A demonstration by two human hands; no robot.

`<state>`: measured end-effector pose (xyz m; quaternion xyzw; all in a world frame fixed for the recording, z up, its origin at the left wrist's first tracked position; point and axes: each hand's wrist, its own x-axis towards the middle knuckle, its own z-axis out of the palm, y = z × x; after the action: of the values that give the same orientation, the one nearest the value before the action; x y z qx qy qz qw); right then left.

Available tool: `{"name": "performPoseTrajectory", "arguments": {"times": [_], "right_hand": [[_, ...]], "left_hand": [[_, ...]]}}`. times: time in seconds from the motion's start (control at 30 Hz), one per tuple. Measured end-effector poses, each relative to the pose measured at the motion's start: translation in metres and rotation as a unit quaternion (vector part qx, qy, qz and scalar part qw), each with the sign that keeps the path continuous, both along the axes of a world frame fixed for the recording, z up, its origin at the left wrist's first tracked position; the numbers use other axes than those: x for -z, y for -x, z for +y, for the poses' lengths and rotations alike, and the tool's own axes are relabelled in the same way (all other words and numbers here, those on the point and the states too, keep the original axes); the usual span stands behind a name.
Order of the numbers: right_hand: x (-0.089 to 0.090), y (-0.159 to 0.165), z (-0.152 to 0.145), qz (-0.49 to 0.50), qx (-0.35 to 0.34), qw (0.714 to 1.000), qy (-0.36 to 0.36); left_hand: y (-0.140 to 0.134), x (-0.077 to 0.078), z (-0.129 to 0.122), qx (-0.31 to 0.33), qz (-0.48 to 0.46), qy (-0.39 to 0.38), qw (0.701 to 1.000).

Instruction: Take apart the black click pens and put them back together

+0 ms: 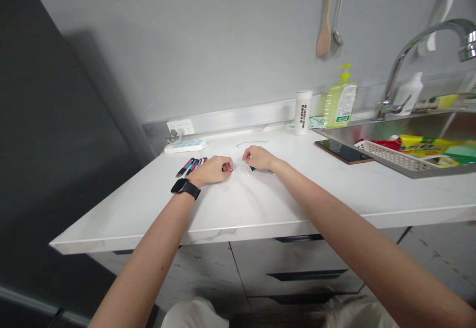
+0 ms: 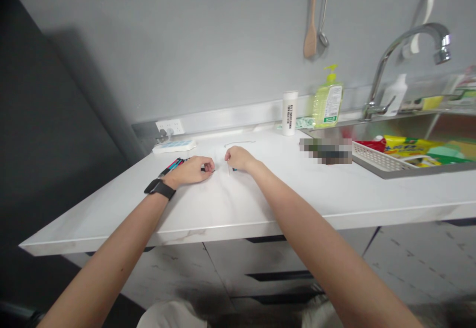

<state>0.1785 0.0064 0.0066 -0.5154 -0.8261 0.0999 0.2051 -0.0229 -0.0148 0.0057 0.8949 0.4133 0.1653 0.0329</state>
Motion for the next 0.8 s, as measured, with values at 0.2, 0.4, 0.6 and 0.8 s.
{"name": "performPoseTrajectory", "arguments": {"times": [0.2, 0.4, 0.6, 0.8], "right_hand": [[0.0007, -0.0018, 0.0025, -0.017, -0.025, 1.000, 0.006], [-0.0003, 0.0009, -0.0027, -0.050, -0.051, 0.996, 0.057], [0.0014, -0.0003, -0.0020, -0.042, -0.088, 0.994, 0.050], [0.0017, 0.0012, -0.0018, -0.028, -0.099, 0.994, 0.034]], "left_hand": [[-0.0008, -0.0001, -0.0009, 0.001, 0.014, 0.000, 1.000], [-0.0013, -0.0007, 0.0006, 0.013, 0.020, -0.016, 1.000], [0.0021, 0.0018, 0.0060, 0.028, 0.024, -0.028, 0.999], [0.0022, -0.0006, 0.0052, 0.024, 0.020, -0.010, 0.999]]}}
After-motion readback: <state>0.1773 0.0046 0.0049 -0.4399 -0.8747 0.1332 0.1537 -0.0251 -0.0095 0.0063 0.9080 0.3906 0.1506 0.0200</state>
